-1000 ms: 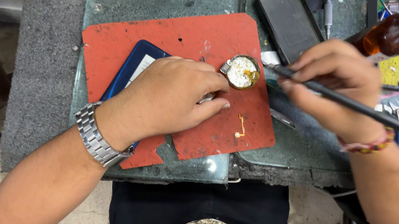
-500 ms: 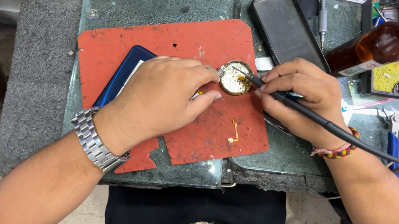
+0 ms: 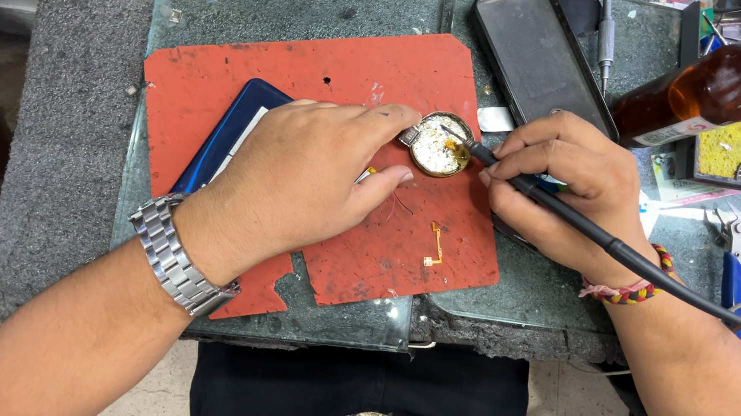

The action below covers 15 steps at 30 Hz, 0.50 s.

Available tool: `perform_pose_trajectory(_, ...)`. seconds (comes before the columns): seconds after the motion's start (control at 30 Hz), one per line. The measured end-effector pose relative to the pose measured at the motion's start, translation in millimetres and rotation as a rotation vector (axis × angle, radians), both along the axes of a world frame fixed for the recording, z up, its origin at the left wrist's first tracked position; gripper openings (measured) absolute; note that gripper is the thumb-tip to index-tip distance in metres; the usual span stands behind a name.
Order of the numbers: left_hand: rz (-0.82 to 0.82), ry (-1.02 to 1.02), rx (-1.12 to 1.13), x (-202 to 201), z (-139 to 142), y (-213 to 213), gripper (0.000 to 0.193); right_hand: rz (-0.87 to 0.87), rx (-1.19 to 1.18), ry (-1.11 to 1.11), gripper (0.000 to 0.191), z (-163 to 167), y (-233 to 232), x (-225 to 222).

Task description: The person uses a soldering iron to apply solder to a small electronic component on a red work mat. They repeatedly dip the iron tip into a soldering flux container and continue soldering the component's contacts.

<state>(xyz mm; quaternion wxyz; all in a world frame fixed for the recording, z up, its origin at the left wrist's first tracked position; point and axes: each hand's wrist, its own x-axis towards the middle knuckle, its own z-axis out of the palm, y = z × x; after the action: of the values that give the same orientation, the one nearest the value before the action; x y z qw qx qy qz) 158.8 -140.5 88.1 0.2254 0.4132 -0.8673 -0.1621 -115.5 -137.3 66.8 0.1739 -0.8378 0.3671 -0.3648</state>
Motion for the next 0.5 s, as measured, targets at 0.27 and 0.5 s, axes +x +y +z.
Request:
perform_pose_trajectory(0.27, -0.038, -0.038, -0.015, 0.3, -3.7, -1.7, 0.046, -0.004, 0.005, -0.003, 0.014, 0.5, 0.8, 0.6)
perform_pose_trajectory(0.5, -0.042, -0.040, -0.022, -1.3, -8.6, -1.2, 0.043, 0.007, 0.000, 0.003, 0.014, -4.5, 0.9, -1.3)
